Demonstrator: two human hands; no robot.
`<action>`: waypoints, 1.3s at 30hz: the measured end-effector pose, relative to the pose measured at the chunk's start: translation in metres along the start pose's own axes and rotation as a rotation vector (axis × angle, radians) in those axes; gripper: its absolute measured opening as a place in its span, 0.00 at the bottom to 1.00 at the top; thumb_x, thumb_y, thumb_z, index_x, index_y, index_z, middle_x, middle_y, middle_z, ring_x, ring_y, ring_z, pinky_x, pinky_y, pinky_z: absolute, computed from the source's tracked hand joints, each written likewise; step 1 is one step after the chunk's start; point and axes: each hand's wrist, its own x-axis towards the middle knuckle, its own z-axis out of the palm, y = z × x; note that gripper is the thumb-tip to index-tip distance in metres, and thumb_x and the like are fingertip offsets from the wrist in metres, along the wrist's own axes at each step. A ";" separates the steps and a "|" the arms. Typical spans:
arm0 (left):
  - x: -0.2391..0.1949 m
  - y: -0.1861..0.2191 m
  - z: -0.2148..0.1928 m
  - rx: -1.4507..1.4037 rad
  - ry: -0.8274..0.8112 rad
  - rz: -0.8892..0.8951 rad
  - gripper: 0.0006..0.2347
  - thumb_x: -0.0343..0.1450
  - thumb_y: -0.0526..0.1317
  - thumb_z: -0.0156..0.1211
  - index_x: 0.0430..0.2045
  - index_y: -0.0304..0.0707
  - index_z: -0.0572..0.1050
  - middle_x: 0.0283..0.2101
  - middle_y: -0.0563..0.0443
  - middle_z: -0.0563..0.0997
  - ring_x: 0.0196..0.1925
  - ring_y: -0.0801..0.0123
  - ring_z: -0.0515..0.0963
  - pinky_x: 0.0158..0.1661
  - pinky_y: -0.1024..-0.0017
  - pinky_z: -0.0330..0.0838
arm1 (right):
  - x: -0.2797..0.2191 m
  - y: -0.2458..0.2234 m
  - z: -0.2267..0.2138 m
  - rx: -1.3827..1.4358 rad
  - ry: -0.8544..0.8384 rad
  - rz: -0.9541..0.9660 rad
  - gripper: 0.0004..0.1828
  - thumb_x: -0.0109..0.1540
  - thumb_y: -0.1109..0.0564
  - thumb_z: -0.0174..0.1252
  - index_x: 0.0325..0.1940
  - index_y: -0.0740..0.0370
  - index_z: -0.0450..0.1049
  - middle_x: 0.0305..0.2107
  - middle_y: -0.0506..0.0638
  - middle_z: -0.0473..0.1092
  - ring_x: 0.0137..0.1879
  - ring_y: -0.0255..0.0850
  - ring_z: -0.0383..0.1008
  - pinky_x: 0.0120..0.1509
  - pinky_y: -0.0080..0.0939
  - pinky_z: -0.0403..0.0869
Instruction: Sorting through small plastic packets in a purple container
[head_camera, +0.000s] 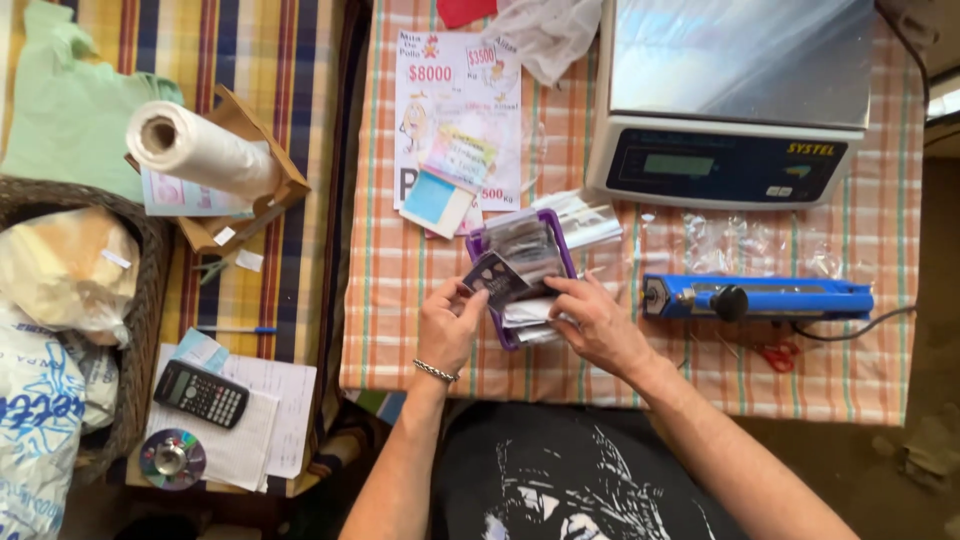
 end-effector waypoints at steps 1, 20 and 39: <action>0.003 -0.001 0.000 0.000 -0.001 0.005 0.05 0.70 0.35 0.67 0.37 0.37 0.82 0.29 0.50 0.84 0.24 0.80 0.81 0.25 0.83 0.76 | 0.001 -0.002 -0.001 -0.002 0.004 -0.002 0.07 0.57 0.52 0.67 0.34 0.48 0.74 0.59 0.46 0.73 0.62 0.50 0.75 0.73 0.66 0.63; 0.013 -0.007 -0.007 -0.014 -0.049 0.120 0.25 0.64 0.29 0.71 0.57 0.36 0.70 0.30 0.51 0.82 0.16 0.87 0.69 0.16 0.90 0.60 | 0.001 -0.006 -0.005 0.081 -0.029 0.057 0.07 0.57 0.55 0.68 0.35 0.50 0.76 0.60 0.46 0.73 0.61 0.53 0.75 0.74 0.69 0.62; 0.007 0.012 -0.036 -0.149 0.153 0.109 0.12 0.70 0.30 0.62 0.47 0.29 0.73 0.29 0.40 0.83 0.09 0.76 0.73 0.11 0.82 0.66 | -0.009 -0.007 0.011 0.039 0.058 0.059 0.07 0.57 0.57 0.68 0.35 0.53 0.75 0.62 0.48 0.71 0.67 0.51 0.71 0.75 0.66 0.61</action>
